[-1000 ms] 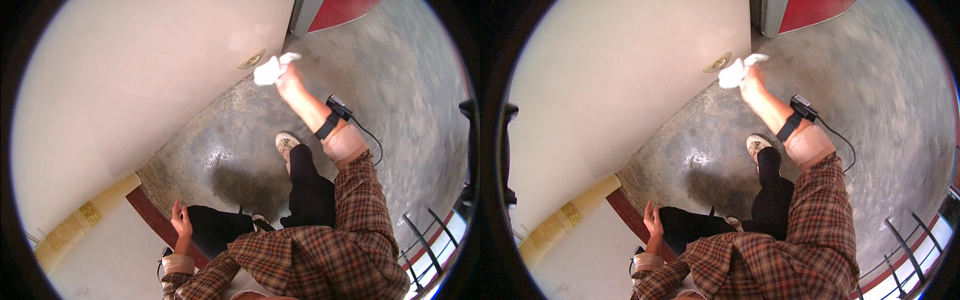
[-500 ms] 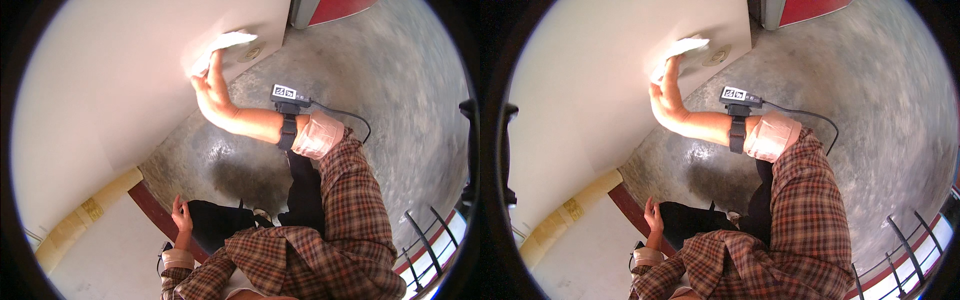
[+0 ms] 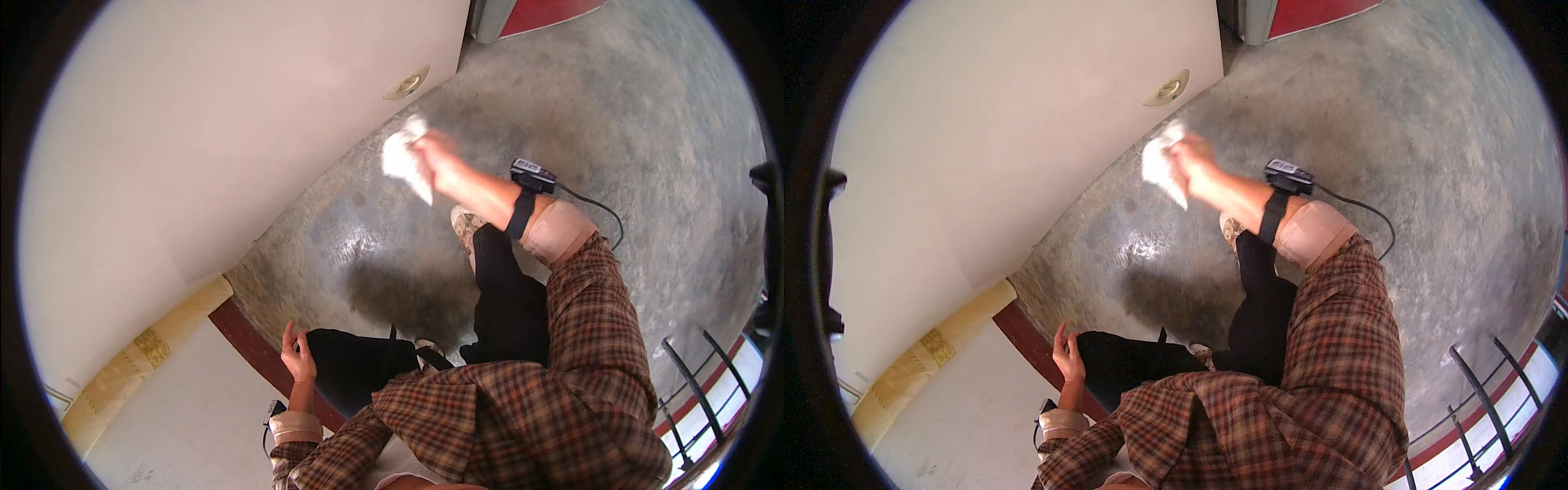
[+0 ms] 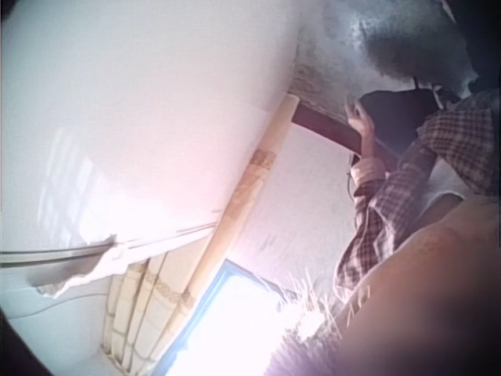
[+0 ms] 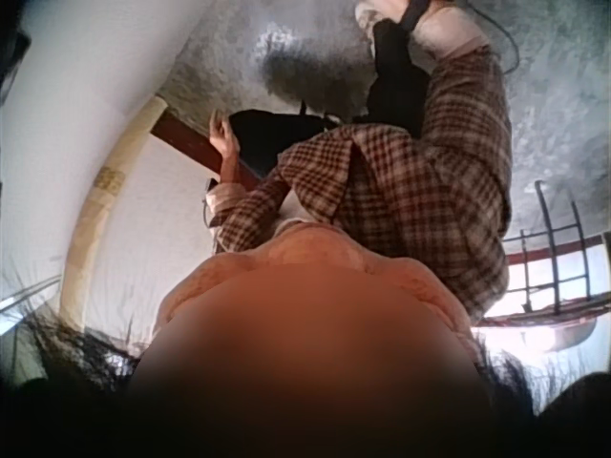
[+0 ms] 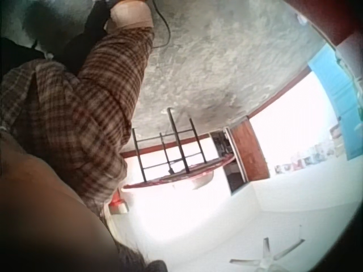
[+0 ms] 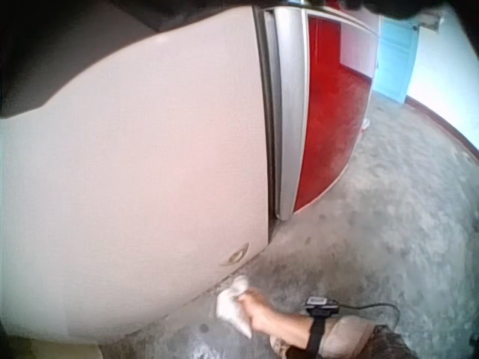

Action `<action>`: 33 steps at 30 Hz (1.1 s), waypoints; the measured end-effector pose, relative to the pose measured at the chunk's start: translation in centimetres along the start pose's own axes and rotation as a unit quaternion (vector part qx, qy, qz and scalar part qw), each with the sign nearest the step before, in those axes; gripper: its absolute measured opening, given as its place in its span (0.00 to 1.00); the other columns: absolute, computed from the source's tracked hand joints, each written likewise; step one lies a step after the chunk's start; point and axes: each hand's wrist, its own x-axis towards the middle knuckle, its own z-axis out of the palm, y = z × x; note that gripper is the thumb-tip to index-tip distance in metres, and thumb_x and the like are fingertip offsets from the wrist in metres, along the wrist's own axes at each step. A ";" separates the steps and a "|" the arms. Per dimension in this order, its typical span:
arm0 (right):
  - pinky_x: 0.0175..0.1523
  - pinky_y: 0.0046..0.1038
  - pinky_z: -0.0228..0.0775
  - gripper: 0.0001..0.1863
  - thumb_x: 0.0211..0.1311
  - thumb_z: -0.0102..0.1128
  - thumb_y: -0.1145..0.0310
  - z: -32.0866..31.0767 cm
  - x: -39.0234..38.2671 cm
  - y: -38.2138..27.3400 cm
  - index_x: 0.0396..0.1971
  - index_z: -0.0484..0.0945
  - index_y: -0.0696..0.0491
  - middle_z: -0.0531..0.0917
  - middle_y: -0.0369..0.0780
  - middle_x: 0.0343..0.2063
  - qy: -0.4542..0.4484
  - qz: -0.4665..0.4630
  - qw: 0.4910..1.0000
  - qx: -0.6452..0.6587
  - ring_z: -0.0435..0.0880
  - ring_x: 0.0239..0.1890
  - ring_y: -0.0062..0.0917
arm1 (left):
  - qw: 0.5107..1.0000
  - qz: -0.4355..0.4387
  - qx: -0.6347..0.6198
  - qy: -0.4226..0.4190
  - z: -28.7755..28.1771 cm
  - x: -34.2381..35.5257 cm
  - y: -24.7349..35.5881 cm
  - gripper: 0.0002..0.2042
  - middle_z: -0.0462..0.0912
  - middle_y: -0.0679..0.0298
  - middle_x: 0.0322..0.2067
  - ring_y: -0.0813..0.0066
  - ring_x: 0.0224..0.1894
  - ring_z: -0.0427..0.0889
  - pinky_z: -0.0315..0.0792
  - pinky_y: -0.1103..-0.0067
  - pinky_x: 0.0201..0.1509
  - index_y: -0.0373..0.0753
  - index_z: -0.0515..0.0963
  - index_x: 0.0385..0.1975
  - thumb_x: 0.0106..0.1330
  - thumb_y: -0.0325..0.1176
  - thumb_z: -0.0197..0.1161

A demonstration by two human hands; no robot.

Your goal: The person wipes the exterior and interior surfaces of a chest freezer using a white cloth. They clean the top, sides, and front, then open the lid to wipe the inside lid and the inner rim before closing it.

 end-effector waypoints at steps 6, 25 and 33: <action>0.32 0.33 0.77 0.12 0.55 0.43 0.84 -5.2 11.3 -3.4 0.35 0.75 0.56 0.79 0.39 0.30 0.105 -0.192 0.972 0.089 0.81 0.30 0.28 | 0.999 0.003 -0.017 0.032 -0.3 -0.7 -1.4 0.19 0.85 0.58 0.31 0.72 0.36 0.82 0.74 0.74 0.48 0.37 0.72 0.57 0.67 0.32 0.56; 0.35 0.28 0.76 0.10 0.57 0.61 0.73 0.6 5.6 -11.7 0.39 0.76 0.59 0.80 0.39 0.31 -0.059 -0.179 0.962 0.195 0.81 0.33 0.25 | 1.000 -0.008 -0.018 0.016 -0.7 -0.6 -1.6 0.19 0.84 0.56 0.35 0.71 0.39 0.81 0.74 0.74 0.51 0.31 0.72 0.56 0.68 0.31 0.55; 0.29 0.31 0.74 0.06 0.50 0.64 0.75 -5.3 8.8 -9.0 0.28 0.75 0.54 0.80 0.37 0.25 0.160 -0.220 0.957 0.101 0.80 0.25 0.24 | 0.999 -0.001 -0.032 0.023 -0.8 -0.8 -1.7 0.19 0.84 0.56 0.34 0.71 0.39 0.81 0.74 0.75 0.50 0.32 0.71 0.57 0.68 0.30 0.54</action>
